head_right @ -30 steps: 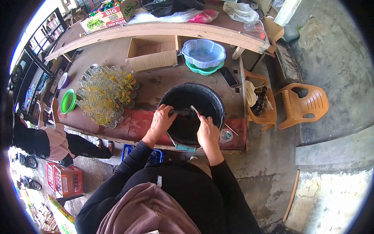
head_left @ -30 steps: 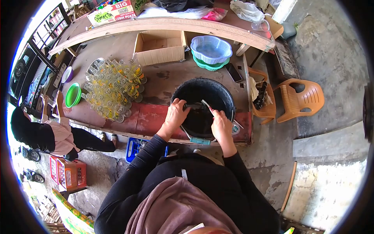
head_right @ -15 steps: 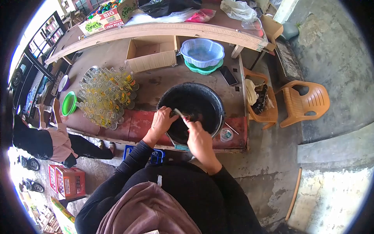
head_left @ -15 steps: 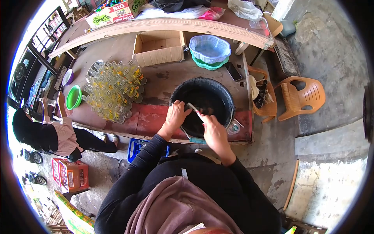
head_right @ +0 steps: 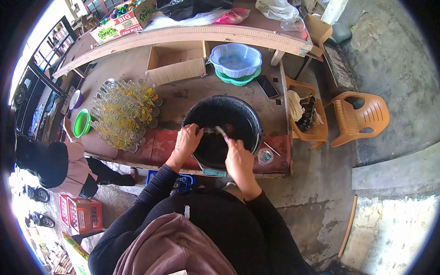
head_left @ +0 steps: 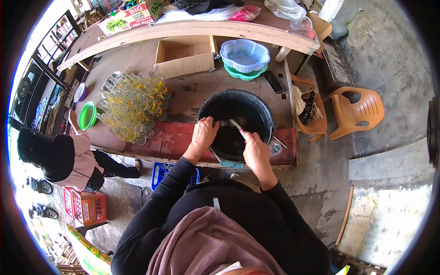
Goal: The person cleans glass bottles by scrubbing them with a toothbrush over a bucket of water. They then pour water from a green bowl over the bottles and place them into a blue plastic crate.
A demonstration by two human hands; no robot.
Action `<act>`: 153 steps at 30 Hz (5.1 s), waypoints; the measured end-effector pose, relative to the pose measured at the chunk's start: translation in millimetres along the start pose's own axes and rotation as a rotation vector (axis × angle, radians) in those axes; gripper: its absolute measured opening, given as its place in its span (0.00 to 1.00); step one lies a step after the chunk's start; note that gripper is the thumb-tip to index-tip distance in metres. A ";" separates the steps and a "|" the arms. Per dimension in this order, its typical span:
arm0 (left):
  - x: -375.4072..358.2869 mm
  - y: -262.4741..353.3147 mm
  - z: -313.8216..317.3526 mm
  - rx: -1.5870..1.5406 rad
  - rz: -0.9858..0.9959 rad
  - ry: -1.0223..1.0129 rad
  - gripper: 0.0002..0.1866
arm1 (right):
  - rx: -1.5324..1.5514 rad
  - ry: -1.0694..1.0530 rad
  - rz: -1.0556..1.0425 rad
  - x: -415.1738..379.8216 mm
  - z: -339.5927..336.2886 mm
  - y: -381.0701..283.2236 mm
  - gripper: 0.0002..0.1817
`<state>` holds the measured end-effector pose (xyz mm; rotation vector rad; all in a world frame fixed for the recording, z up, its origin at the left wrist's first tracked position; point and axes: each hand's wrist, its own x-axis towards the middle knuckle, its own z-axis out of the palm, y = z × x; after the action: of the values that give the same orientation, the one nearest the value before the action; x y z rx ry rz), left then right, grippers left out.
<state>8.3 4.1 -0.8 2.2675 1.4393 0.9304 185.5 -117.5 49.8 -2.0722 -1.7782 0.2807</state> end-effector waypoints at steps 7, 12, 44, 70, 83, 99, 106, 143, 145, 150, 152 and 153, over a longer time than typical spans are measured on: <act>-1.2 6.6 -8.4 -0.020 -0.026 -0.022 0.12 | 0.126 -0.007 -0.174 -0.5 2.3 -6.1 0.15; -2.3 14.0 -15.5 -0.082 -0.042 -0.074 0.16 | -0.066 -0.020 -0.004 25.3 12.7 27.4 0.13; -5.0 9.5 -14.7 -0.098 -0.006 -0.099 0.16 | 0.028 -0.166 -0.206 64.9 2.8 45.1 0.11; -5.8 2.4 -11.9 -0.150 0.048 -0.148 0.17 | 0.191 -0.108 -0.191 26.9 -15.4 -14.2 0.12; -3.5 4.4 -14.8 -0.246 0.090 -0.120 0.20 | 0.191 -0.013 -0.137 16.3 -15.2 -20.7 0.11; -4.8 12.5 -32.0 -0.286 0.118 -0.017 0.13 | 0.064 0.054 0.104 23.8 1.9 -1.4 0.08; -5.8 4.2 -49.8 -0.244 0.092 0.006 0.13 | 0.234 0.052 -0.090 7.3 -13.9 -26.6 0.10; -27.4 6.6 -99.2 -0.056 0.238 -0.012 0.08 | 0.136 -0.053 0.006 43.5 13.4 14.6 0.10; -23.8 6.2 -97.0 -0.083 0.213 -0.013 0.09 | 0.232 -0.063 -0.032 30.9 -2.8 -11.0 0.10; -12.0 1.3 -81.2 -0.145 0.066 -0.012 0.11 | 0.148 -0.071 0.022 41.6 8.8 5.8 0.08; -4.0 6.5 -75.7 -0.185 -0.021 -0.028 0.15 | 0.152 -0.061 -0.008 39.4 18.4 15.8 0.11; 0.6 7.8 -72.0 -0.186 -0.026 -0.024 0.15 | 0.163 -0.040 -0.049 35.4 12.3 6.6 0.11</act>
<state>-33.6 -5.3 57.5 2.1136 1.3103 0.9825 192.6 -81.5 39.6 -1.9197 -1.7643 0.4403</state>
